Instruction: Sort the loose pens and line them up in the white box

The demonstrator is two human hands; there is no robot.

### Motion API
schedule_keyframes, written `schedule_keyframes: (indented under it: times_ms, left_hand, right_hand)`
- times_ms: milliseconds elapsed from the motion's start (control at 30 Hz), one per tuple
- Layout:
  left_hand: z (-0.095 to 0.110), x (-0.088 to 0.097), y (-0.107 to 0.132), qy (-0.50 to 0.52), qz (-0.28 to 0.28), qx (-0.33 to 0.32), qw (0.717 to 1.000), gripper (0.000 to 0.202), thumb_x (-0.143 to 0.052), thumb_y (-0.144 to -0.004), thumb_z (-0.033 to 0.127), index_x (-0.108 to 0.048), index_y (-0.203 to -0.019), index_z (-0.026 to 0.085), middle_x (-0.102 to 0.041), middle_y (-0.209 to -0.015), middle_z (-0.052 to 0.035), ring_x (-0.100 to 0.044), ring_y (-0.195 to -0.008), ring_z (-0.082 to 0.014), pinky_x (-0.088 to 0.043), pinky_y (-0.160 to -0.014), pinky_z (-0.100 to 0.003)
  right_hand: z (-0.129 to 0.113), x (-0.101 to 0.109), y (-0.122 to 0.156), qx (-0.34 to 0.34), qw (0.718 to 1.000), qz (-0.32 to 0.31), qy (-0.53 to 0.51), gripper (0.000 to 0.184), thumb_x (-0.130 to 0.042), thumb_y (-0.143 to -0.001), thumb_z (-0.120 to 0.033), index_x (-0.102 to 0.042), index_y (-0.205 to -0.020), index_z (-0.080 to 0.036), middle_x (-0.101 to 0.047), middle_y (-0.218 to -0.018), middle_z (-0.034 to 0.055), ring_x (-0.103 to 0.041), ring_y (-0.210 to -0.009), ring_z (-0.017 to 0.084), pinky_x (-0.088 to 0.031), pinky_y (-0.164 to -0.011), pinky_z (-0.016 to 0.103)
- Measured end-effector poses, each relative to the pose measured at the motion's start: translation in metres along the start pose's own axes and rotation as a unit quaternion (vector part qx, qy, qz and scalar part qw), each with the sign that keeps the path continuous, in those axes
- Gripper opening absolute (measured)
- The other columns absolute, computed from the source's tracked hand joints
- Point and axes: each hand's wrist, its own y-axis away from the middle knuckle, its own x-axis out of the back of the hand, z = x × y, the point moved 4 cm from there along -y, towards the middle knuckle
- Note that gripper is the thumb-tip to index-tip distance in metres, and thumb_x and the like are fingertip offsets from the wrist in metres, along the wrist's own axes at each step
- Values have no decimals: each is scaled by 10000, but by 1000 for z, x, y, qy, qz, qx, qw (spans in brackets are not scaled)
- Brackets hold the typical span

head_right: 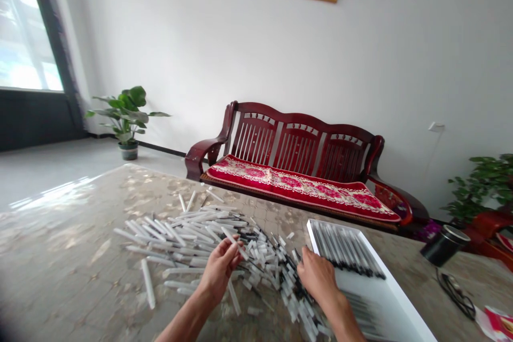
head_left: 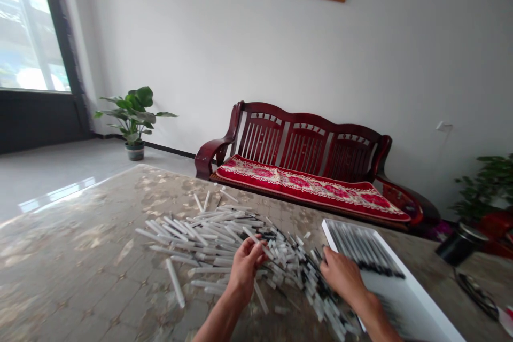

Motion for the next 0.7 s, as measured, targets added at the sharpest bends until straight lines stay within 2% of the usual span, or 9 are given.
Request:
schedule_keyframes:
  times_ms: [100, 200, 267, 433, 700]
  left_hand:
    - [-4, 0, -2, 42, 11, 17, 999, 396, -881, -583, 329, -620, -828, 160, -712, -790, -25, -672, -627, -109, -581, -633, -223]
    - [-4, 2, -4, 60, 26, 22, 998, 320, -849, -653, 283, -592, -798, 161, -721, -803, -34, -678, -611, -101, -584, -598, -203]
    - [-3, 4, -4, 61, 45, 21, 997, 279, -824, -694, 255, -587, -808, 162, -726, -829, -45, -689, -614, -105, -583, -577, -198]
    - [-3, 8, -6, 52, 63, 12, 997, 284, -827, -690, 254, -585, -813, 167, -732, -848, -47, -704, -624, -118, -584, -570, -202]
    - [-5, 5, -4, 38, 39, 17, 998, 358, -857, -630, 295, -579, -822, 177, -739, -854, -44, -703, -634, -122, -579, -577, -209]
  right_hand:
    - [-17, 9, 6, 28, 992, 48, -114, 182, -421, -858, -199, -599, -887, -227, -719, -767, 53, -691, -736, 214, -409, -619, 251]
    - [-41, 15, 16, 82, 951, 99, -283, 172, -384, -885, -259, -554, -885, -236, -687, -749, 20, -668, -712, 177, -438, -639, 236]
    - [-55, 18, 24, 103, 923, 114, -354, 189, -376, -901, -306, -551, -889, -236, -676, -744, 13, -655, -694, 171, -455, -637, 237]
    - [-76, 22, 34, 128, 906, 98, -391, 170, -430, -893, -304, -583, -851, -241, -675, -725, 6, -639, -677, 177, -464, -628, 250]
    - [-82, 23, 32, 142, 909, 94, -381, 152, -444, -875, -268, -590, -847, -239, -683, -752, 12, -644, -704, 187, -461, -651, 257]
